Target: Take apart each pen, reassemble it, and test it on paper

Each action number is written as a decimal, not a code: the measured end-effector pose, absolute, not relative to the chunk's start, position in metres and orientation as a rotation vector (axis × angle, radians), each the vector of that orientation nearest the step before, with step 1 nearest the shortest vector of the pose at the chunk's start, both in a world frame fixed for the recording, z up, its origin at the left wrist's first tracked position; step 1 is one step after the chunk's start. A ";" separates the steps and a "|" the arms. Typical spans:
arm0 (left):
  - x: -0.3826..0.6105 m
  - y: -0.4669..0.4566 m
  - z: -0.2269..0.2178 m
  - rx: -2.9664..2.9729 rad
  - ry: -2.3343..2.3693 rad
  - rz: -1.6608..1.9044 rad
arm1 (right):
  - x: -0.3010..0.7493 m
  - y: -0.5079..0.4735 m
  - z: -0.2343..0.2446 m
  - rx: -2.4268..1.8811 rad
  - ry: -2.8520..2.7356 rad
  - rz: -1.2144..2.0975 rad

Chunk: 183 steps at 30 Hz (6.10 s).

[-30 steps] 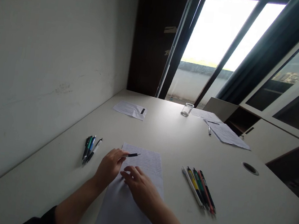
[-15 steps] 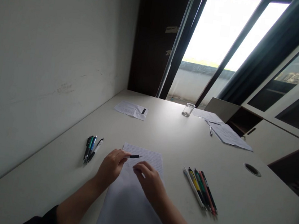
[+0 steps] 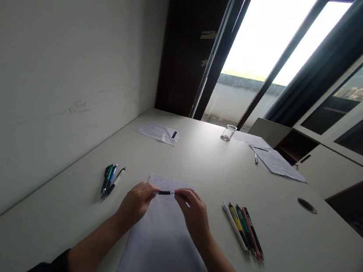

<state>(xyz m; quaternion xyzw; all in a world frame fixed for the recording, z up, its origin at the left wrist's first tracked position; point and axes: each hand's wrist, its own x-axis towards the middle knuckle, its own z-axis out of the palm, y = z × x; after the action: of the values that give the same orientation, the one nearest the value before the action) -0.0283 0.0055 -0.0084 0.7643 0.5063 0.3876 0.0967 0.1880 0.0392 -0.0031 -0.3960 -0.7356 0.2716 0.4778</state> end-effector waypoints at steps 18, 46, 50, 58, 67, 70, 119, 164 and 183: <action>-0.026 0.003 -0.004 2.306 1.473 1.105 | 0.187 0.038 -0.002 -0.938 -1.829 0.694; -0.028 0.003 -0.006 2.355 1.390 1.125 | 0.191 0.038 -0.008 -0.986 -1.950 0.723; -0.029 0.004 -0.008 2.392 1.376 1.126 | 0.192 0.036 -0.002 -1.005 -2.043 0.718; -0.029 0.003 -0.007 2.312 1.432 1.126 | 0.196 0.039 -0.011 -1.010 -1.949 0.767; -0.029 0.004 -0.007 2.312 1.433 1.109 | 0.194 0.039 -0.010 -1.013 -1.966 0.718; -0.029 0.004 -0.007 2.325 1.425 1.095 | 0.194 0.037 -0.008 -1.034 -2.011 0.745; -0.028 0.004 -0.011 2.322 1.460 1.076 | 0.195 0.038 -0.015 -1.026 -2.007 0.587; -0.002 -0.004 -0.017 1.443 0.939 1.258 | 0.237 -0.003 0.024 -0.945 -2.166 1.122; -0.016 0.001 -0.012 1.416 1.225 1.221 | 0.283 0.042 0.000 -0.945 -1.198 1.392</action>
<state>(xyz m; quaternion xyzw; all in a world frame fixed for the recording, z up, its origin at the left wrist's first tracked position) -0.0162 0.0009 -0.0118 0.5697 0.4925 0.4911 0.4378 0.2829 0.0421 0.0000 -0.3929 -0.4980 0.5787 0.5127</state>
